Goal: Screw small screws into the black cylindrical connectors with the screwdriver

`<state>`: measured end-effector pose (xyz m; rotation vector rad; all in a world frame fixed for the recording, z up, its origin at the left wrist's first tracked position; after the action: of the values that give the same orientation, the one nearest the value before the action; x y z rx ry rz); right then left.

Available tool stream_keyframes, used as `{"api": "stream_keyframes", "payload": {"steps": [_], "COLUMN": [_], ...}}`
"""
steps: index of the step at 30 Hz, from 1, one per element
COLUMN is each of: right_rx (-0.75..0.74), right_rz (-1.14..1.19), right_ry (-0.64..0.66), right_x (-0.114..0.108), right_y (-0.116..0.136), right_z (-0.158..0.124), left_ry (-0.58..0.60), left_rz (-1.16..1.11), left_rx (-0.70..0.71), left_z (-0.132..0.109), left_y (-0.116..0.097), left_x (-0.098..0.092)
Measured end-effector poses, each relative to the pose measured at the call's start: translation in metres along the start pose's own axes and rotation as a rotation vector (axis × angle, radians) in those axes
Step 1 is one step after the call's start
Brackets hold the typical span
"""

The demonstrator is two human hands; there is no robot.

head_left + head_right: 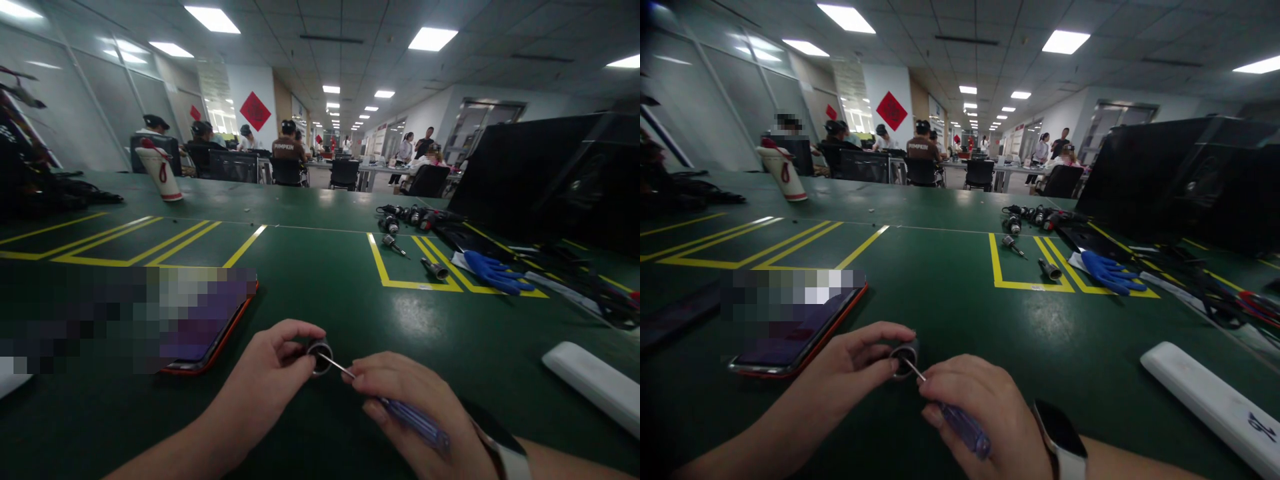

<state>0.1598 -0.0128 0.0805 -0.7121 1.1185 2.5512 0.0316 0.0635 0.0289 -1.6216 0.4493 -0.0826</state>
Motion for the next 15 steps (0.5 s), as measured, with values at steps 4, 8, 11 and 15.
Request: {"api": "stream_keyframes", "payload": {"steps": [4,8,11,15], "right_rx": [-0.054,-0.080,-0.119,-0.162], "right_rz": [-0.108,-0.178,-0.223,-0.244], "right_ry": [0.018,0.008,-0.031,-0.091], "right_x": [0.003,0.003,0.000,-0.004], "right_y": [0.005,0.009,0.015,0.019], "right_z": [-0.002,-0.002,-0.003,-0.004], "left_ry": [0.006,-0.006,0.005,0.021], "left_rz": [0.017,0.031,0.042,0.067], "left_rx": [0.038,0.059,0.107,0.155], "left_z": [0.000,0.000,0.000,0.001], "left_y": [-0.004,-0.003,-0.003,-0.003], "left_x": [0.002,0.001,0.002,0.004]}}
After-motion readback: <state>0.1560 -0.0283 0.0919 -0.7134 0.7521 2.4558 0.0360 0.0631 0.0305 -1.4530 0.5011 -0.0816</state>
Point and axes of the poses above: each hand's wrist, its own z-axis towards the middle knuckle, its own x-axis out of the palm, y = z × x, the point moved 9 cm from there along z, towards the middle knuckle, and after that the axes turned 5 degrees about x, right-handed, at the moved point
